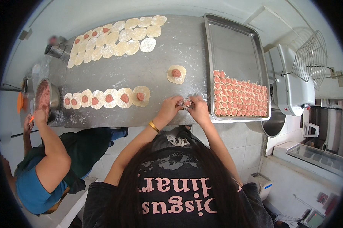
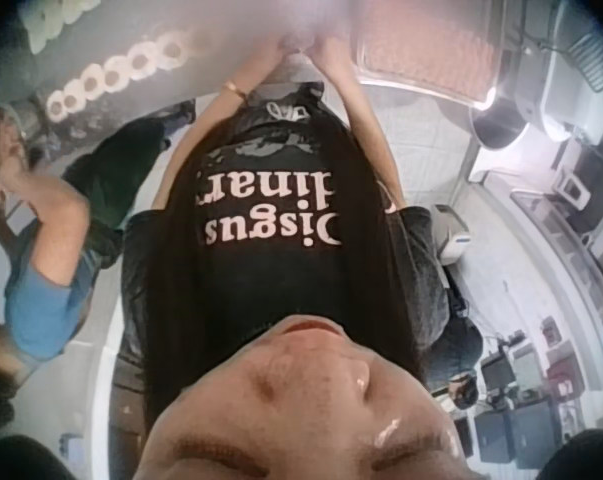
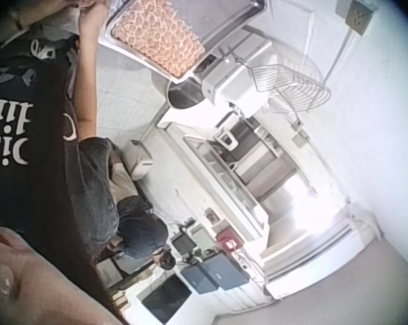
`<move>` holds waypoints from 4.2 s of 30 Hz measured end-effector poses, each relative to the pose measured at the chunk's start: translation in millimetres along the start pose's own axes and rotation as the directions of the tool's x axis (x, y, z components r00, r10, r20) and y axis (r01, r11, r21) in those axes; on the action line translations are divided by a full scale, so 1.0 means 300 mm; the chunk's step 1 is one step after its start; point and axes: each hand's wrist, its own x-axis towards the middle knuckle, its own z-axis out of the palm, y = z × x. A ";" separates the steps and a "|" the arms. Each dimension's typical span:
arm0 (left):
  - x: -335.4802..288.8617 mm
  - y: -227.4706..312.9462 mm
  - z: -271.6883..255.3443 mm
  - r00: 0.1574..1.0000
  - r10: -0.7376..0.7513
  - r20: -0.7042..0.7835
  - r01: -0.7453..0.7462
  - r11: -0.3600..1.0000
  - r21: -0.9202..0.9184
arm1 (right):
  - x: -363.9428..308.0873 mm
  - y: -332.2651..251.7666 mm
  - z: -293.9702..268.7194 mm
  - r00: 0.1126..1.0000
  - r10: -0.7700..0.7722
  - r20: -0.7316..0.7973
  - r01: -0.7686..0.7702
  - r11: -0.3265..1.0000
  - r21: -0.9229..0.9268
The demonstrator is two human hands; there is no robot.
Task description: The person places a portion of meat filling onto circular dough wrappers, folds the dough over the filling, and pinches the edges to seal each dumpling. The finished dumplings are placed in neat rows on a metal tray. A coworker is visible across the table performing the same task.
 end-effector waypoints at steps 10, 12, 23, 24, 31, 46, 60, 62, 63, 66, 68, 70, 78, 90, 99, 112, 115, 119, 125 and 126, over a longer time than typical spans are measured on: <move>0.005 -0.004 0.005 0.999 -0.023 -0.040 0.021 0.999 -0.033 | 0.022 0.003 0.017 0.983 -0.169 -0.068 0.170 0.985 0.021; 0.011 -0.007 0.004 1.000 0.018 -0.004 -0.018 1.000 0.005 | 0.020 0.001 0.016 0.992 -0.120 -0.042 0.122 0.992 0.036; 0.007 0.027 -0.001 1.000 0.004 0.002 -0.004 1.000 -0.027 | 0.003 -0.001 0.017 1.000 0.012 0.000 -0.012 0.992 0.128; 0.006 0.030 0.001 1.000 -0.011 0.012 0.011 1.000 -0.020 | 0.006 0.000 0.021 1.000 -0.020 -0.017 0.021 0.995 0.097; -0.005 0.008 0.021 1.000 -0.005 0.004 0.005 1.000 0.001 | 0.009 0.002 0.008 0.992 -0.117 -0.050 0.119 0.992 0.038; -0.008 0.000 0.043 0.997 -0.071 0.000 0.071 0.995 -0.064 | -0.005 0.022 0.018 0.992 -0.122 -0.037 0.126 0.985 0.121; -0.004 0.021 0.018 0.999 -0.039 0.006 0.039 0.999 -0.001 | 0.003 0.005 0.001 0.994 -0.111 -0.016 0.112 0.993 0.030; 0.000 0.021 0.024 0.999 -0.050 -0.004 0.050 0.999 0.013 | 0.005 0.002 -0.002 0.995 -0.099 -0.005 0.100 0.995 0.024; 0.001 0.020 0.027 0.998 -0.055 -0.005 0.055 0.997 0.046 | 0.006 0.000 -0.002 0.994 -0.112 -0.007 0.112 0.994 0.013; 0.002 0.011 0.030 0.998 -0.057 -0.013 0.058 0.992 0.115 | 0.017 -0.001 0.001 0.983 -0.181 -0.016 0.181 0.983 0.025; -0.004 0.003 0.030 0.998 -0.063 -0.032 0.065 0.993 0.099 | 0.021 0.001 0.003 0.968 -0.240 -0.067 0.243 0.970 0.034; -0.007 -0.006 0.025 0.996 -0.068 -0.065 0.069 0.997 0.017 | 0.028 0.000 0.009 0.965 -0.264 0.005 0.264 0.964 -0.031; 0.159 -0.076 -0.092 0.928 -0.131 -0.349 0.197 0.967 0.160 | 0.141 0.130 -0.221 0.997 -0.048 -0.061 0.062 0.967 0.245; 0.279 -0.050 -0.050 0.830 -0.319 -0.458 0.448 0.870 0.204 | 0.536 0.471 -0.482 0.983 -0.177 0.055 0.183 0.970 -0.162; 0.197 -0.027 0.027 0.787 -0.282 -0.549 0.438 0.882 0.174 | 0.508 0.467 -0.517 0.936 -0.189 0.298 0.234 0.964 -0.124; 0.095 0.060 0.091 0.644 -0.400 -0.652 0.448 0.888 -0.101 | 0.555 0.472 -0.514 0.867 -0.248 0.431 0.274 0.962 0.002; 0.099 0.056 0.087 0.644 -0.452 -0.617 0.489 0.864 -0.122 | 0.541 0.457 -0.511 0.866 -0.231 0.444 0.275 0.961 -0.036; 0.105 0.040 0.083 0.686 -0.448 -0.573 0.489 0.867 -0.094 | 0.525 0.456 -0.527 0.913 -0.137 0.384 0.161 0.987 -0.030; 0.104 0.004 0.083 0.705 -0.457 -0.542 0.459 0.877 -0.142 | 0.517 0.479 -0.506 0.920 -0.097 0.380 0.134 0.989 -0.070; 0.107 -0.004 0.089 0.693 -0.453 -0.561 0.437 0.883 -0.173 | 0.518 0.480 -0.504 0.917 -0.139 0.373 0.172 0.984 -0.056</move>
